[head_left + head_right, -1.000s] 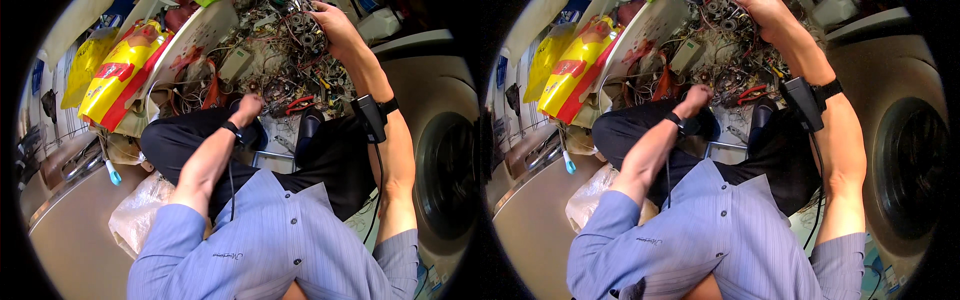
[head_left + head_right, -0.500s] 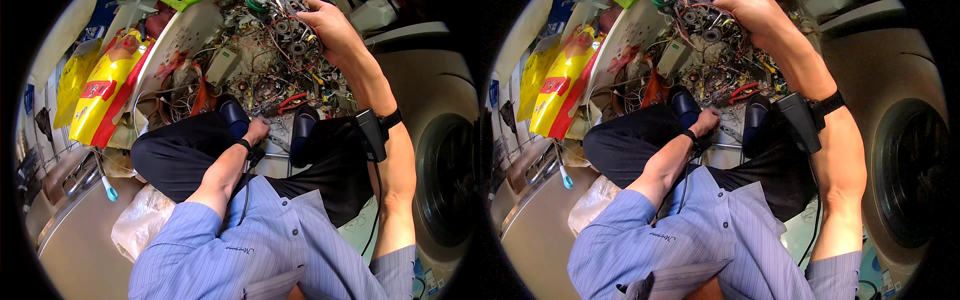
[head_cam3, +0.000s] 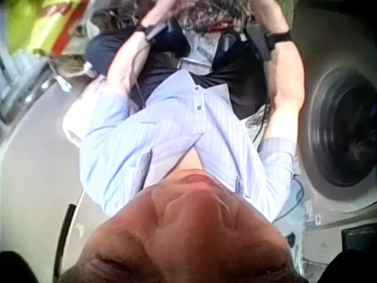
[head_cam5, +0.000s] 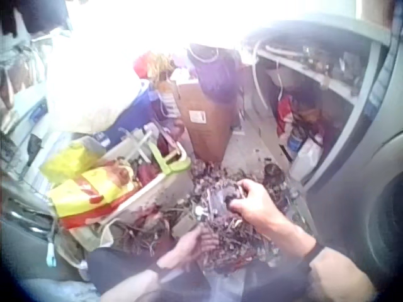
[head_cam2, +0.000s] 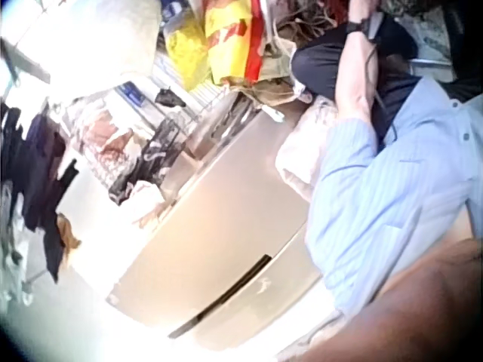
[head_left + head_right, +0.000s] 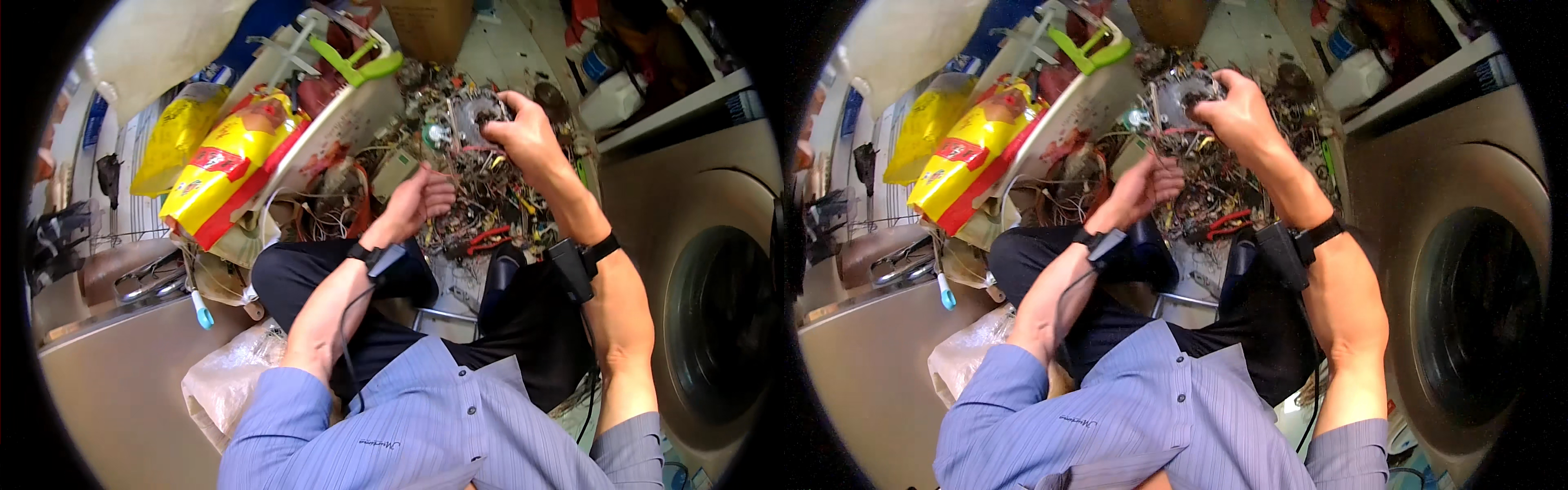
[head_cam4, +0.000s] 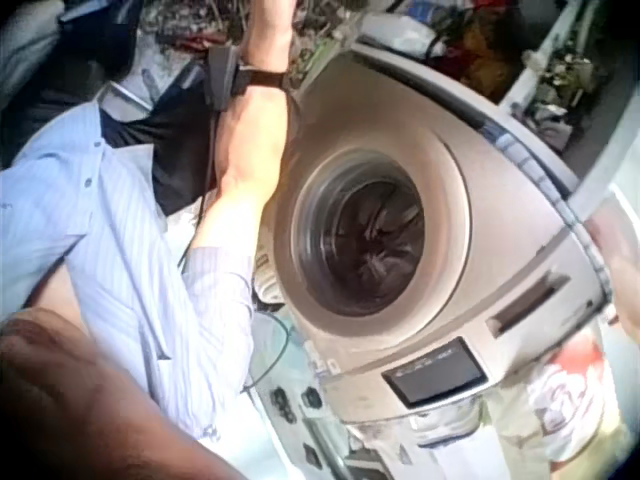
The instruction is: Disassembling a small electronic motor component over a pile of tangled wires.
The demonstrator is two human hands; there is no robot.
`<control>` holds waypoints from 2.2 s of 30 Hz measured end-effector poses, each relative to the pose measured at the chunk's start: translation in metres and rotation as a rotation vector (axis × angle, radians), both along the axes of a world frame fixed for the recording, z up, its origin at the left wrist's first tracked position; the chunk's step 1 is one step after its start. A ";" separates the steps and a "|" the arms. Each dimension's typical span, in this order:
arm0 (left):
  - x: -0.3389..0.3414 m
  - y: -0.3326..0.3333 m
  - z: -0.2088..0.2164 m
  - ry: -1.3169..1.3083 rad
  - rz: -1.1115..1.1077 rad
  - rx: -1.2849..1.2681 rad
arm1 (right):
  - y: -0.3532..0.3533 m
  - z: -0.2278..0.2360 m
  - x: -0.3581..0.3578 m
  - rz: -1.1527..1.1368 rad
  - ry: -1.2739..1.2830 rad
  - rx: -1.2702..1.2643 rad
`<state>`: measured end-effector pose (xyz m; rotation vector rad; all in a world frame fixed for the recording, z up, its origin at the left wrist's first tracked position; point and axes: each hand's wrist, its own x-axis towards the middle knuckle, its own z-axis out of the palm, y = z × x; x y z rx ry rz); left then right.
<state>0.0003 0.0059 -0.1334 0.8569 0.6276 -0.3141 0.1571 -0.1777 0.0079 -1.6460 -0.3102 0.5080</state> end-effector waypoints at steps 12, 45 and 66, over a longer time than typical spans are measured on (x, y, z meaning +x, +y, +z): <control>0.005 0.036 0.184 -0.312 -0.040 -0.036 | 0.026 0.025 -0.027 0.025 -0.043 0.124; 0.004 0.040 0.186 -0.606 0.094 0.260 | 0.040 0.002 -0.018 0.027 0.302 0.218; 0.010 0.051 0.181 -0.478 0.108 -0.205 | 0.032 -0.003 -0.015 -0.023 0.295 0.242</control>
